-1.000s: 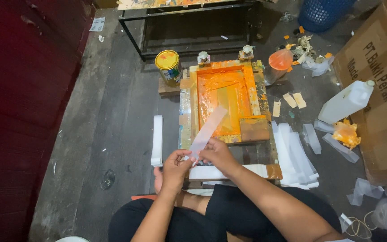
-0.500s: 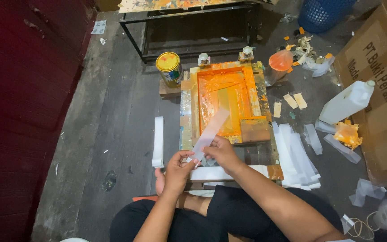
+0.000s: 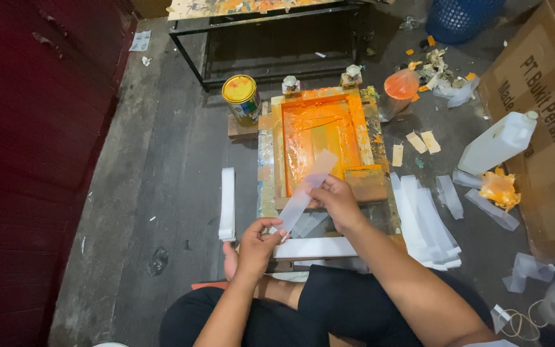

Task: The person sits on the floor and uses a squeegee to spread orange ink across a screen printing frame. They then place a white strip of material under the frame, pull it through to apply the ink, and set the printed strip aside. This process is repeated multiple times.

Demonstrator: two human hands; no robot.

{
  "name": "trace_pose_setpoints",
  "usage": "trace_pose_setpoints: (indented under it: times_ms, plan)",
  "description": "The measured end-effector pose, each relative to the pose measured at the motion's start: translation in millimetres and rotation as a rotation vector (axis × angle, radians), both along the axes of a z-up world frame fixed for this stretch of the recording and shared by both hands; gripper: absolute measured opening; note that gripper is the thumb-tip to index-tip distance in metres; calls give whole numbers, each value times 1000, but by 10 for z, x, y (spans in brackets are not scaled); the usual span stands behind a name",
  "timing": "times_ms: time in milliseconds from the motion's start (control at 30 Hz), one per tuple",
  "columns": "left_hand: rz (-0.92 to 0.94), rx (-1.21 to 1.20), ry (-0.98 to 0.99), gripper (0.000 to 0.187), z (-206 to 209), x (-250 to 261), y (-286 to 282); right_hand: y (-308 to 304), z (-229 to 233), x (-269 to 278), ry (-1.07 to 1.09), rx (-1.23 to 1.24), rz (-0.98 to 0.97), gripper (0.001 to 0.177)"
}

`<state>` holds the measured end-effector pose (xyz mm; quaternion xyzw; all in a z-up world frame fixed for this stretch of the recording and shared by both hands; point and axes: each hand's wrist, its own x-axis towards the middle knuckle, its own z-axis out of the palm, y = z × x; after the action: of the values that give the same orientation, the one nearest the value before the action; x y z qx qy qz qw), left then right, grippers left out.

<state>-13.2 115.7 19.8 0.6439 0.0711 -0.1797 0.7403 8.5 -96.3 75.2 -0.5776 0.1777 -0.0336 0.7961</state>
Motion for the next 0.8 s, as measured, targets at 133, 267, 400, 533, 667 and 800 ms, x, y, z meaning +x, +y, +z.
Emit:
trace_pose_setpoints:
  times_ms: [133,267,400,533,667,800]
  plan:
    - [-22,24,-3,30,-80,10,8,-117,-78,42,-15,-13,-35,11]
    - [-54,30,-5,30,-150,23,29,-189,-117,65,-23,17,-92,15]
    - [-58,33,-20,31,71,3,-15,-230,45,44,-22,14,-122,20]
    - [-58,20,-19,32,53,1,-20,-247,149,2,-25,23,-134,21]
    - [-55,20,-9,32,-56,28,-3,-292,145,13,-10,38,-143,23]
    - [-58,43,-2,31,11,31,3,-355,97,45,-11,47,-164,24]
